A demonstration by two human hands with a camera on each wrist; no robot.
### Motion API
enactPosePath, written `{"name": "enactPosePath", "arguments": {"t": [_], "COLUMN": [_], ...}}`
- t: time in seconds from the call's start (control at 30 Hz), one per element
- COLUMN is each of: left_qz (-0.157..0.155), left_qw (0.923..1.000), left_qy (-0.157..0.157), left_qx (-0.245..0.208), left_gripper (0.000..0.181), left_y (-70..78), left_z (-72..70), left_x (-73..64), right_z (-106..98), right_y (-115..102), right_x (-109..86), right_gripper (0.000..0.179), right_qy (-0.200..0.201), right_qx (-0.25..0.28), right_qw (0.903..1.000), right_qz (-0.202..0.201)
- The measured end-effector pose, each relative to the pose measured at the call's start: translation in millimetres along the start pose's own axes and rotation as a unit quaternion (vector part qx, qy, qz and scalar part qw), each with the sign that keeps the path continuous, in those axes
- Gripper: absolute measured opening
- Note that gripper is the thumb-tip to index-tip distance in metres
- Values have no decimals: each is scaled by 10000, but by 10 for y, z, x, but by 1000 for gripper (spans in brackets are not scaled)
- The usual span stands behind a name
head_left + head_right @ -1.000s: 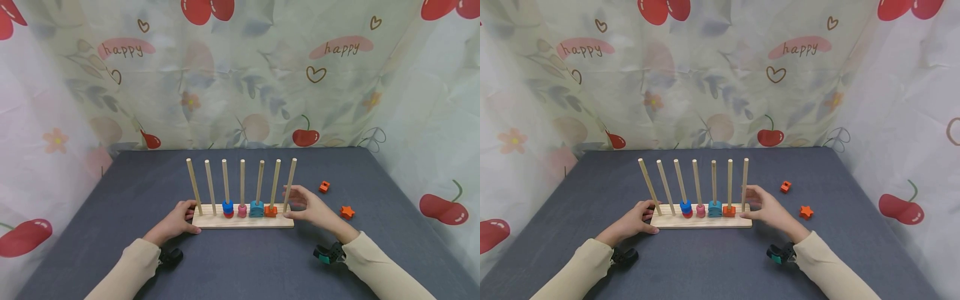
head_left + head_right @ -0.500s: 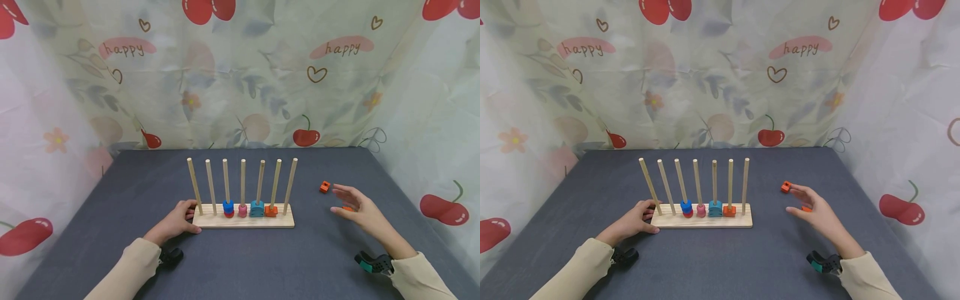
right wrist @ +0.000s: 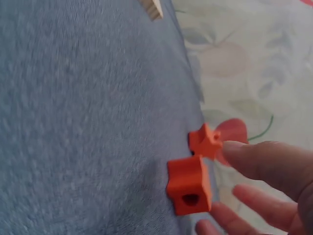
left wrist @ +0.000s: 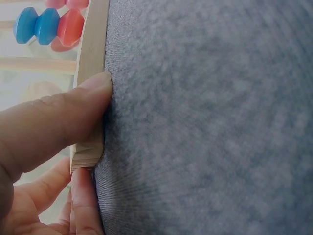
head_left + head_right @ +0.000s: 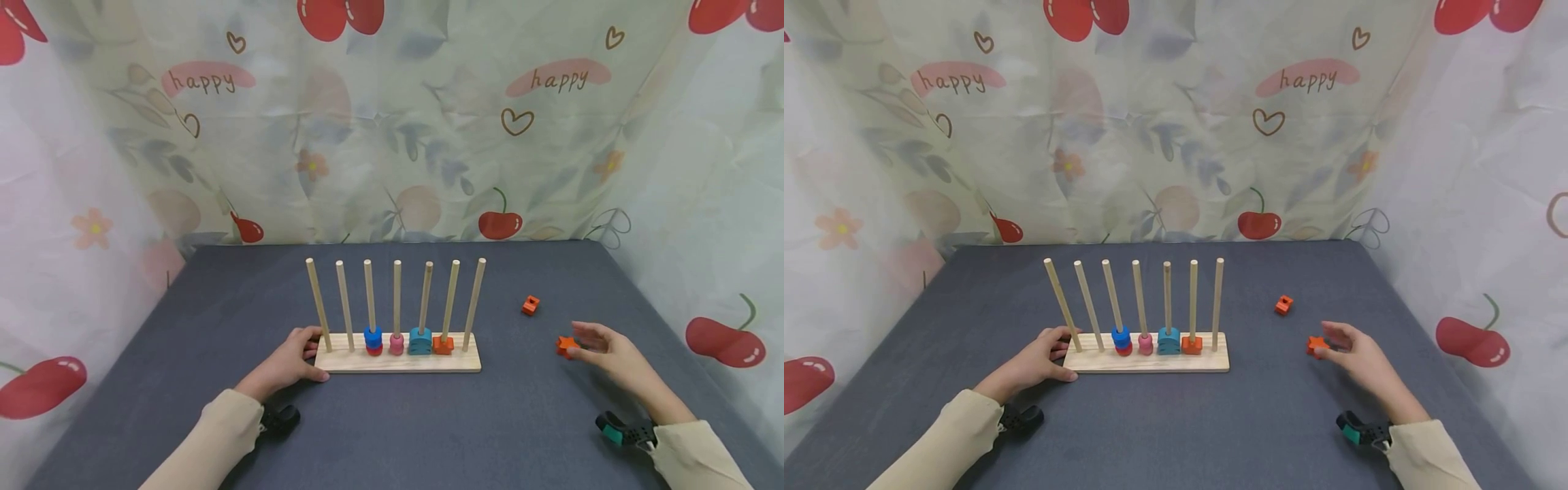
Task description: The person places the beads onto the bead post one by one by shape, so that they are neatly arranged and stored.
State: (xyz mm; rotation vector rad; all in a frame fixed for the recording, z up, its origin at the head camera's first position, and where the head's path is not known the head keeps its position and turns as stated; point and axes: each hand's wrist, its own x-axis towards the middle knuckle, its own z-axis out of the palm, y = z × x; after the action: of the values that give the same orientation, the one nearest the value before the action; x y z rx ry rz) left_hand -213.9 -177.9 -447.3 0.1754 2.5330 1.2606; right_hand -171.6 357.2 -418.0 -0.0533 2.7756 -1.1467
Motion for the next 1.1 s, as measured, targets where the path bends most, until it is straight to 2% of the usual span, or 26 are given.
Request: {"name": "enactPosePath", "arguments": {"t": [0.2,0.47,0.73,0.8,0.9,1.0,1.1], "left_qz": [-38,-26,-19,-24,-37,-54,-56], "left_qw": [10000,10000,10000,10000,10000,10000,10000], "left_qy": [-2,-27,-8,-2,-3,-3,-4], "left_qx": [12,14,21,13,14,8,1], "left_gripper": [85,85,84,84,84,84,84], "left_y": [8,13,7,6,5,7,12], "left_z": [1,-3,1,3,4,3,4], "left_x": [-3,-11,-3,0,3,5,9], "right_z": [4,-17,4,13,24,31,47], "right_y": [122,138,108,82,11,-87,-201], "right_x": [70,142,151,152,143,134,120], "right_gripper": [67,58,62,63,63,63,61], "right_qy": [-217,-195,-58,-11,-38,-132,-170], "right_qx": [-110,-313,-198,-8,639,1444,1894], "right_qw": [9997,9992,9996,9999,9979,9894,9814], "right_qz": [27,141,205,169,74,-97,-247]}}
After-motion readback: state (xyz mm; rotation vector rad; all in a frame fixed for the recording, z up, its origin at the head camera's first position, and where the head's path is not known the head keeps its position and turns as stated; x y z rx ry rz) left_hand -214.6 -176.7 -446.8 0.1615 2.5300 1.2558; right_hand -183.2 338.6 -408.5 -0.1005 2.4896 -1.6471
